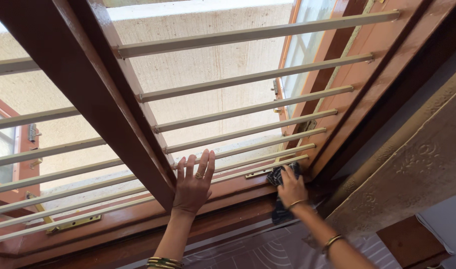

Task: The person wipes the wooden window frame and metal security bars with a dark cloth. They clean the vertical and horizontal sections of the frame and the bars systematically from top to bottom.

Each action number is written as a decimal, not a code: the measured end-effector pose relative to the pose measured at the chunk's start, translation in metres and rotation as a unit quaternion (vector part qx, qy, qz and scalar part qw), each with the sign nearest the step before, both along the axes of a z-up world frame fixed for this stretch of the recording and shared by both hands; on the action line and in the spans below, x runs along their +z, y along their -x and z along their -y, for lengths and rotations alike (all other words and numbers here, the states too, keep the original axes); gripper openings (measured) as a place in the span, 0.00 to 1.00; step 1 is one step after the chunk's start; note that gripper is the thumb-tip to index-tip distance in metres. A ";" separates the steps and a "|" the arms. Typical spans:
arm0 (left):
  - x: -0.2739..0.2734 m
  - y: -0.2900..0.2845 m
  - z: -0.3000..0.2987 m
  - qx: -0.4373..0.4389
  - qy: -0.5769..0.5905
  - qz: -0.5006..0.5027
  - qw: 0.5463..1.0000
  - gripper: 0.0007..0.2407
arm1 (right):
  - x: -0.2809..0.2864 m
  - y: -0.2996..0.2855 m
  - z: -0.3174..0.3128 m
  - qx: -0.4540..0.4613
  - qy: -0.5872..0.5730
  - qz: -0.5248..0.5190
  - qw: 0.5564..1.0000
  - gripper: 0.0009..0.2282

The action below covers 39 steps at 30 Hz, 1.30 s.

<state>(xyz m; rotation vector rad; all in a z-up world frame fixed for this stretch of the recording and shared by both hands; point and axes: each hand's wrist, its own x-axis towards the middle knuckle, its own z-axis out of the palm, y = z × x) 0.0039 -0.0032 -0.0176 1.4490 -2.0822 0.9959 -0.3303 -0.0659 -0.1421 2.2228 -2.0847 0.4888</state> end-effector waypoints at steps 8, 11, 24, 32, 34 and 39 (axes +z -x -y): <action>-0.002 0.001 0.000 -0.008 0.002 -0.005 1.000 0.36 | -0.010 -0.011 0.004 -0.094 -0.053 0.149 0.983 0.27; -0.001 0.001 -0.002 -0.015 -0.007 -0.013 1.000 0.36 | -0.043 -0.021 -0.009 -0.009 0.062 0.308 0.949 0.17; 0.000 0.003 0.001 -0.007 -0.002 -0.003 1.000 0.35 | -0.061 -0.031 0.032 -0.040 0.077 0.090 0.992 0.23; 0.000 0.003 -0.001 -0.006 0.002 0.001 1.000 0.34 | 0.020 0.028 -0.018 -0.026 -0.044 -0.021 0.998 0.22; 0.001 0.004 -0.001 -0.007 -0.001 0.000 1.000 0.34 | 0.031 0.023 -0.009 -0.030 -0.082 0.043 0.995 0.32; 0.002 0.005 -0.002 0.004 0.000 0.001 1.000 0.34 | 0.009 -0.001 -0.007 0.088 -0.120 0.130 0.980 0.31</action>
